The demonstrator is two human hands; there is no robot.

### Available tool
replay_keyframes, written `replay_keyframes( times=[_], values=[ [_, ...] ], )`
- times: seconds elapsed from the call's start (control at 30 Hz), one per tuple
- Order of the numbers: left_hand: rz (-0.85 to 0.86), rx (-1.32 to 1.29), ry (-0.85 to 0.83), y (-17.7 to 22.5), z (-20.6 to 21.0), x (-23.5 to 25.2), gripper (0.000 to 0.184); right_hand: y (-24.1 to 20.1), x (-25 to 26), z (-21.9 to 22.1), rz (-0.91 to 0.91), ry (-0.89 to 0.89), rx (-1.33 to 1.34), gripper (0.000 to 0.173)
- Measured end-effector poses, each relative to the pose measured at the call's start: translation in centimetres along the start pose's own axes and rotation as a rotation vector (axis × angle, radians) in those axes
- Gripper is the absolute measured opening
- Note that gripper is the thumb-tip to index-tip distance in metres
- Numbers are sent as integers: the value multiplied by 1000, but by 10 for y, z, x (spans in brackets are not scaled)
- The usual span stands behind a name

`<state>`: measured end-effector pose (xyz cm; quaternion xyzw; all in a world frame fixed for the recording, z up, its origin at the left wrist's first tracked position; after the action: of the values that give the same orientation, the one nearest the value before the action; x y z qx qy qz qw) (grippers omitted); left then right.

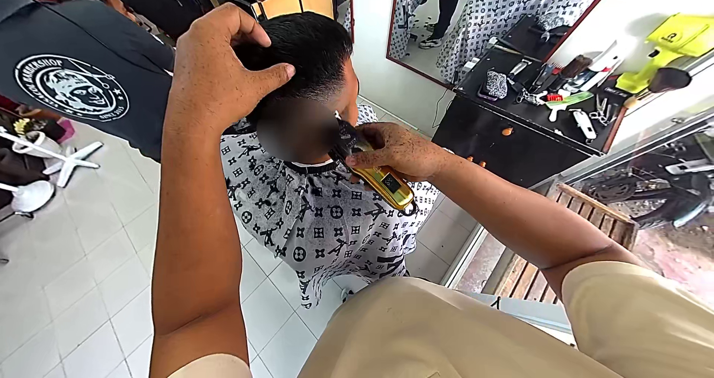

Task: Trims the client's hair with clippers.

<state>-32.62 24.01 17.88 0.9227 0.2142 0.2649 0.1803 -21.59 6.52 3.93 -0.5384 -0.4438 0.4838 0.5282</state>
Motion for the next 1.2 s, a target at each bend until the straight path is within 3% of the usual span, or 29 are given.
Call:
replay_keyframes(
  times=[0.3, 0.47, 0.63, 0.87, 1.2],
  values=[
    [70, 4, 5, -3, 1, 2, 58, -6, 1, 0, 22, 75, 58, 31],
    [104, -11, 10, -4, 3, 2, 57, -1, 0, 6, -50, 111, 111, 36],
    [120, -16, 17, -5, 3, 3, 57, 29, -10, 25, 141, 141, -11, 31],
    [161, -31, 7, -6, 5, 5, 56, -3, -4, 15, 43, 183, 12, 31],
    [179, -52, 6, -7, 6, 5, 55, -7, -3, 16, 48, 214, 33, 28]
  ],
)
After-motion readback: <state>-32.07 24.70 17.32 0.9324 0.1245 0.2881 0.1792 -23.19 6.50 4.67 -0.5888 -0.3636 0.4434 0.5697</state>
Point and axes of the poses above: each hand's wrist, its own x-axis towards the middle knuckle, its own z-axis out of the palm, y = z × x, the point moved 8 cm from there along x, towards the middle knuckle, and after that the axes turned 4 degrees about -x, right-handed, at the moved point
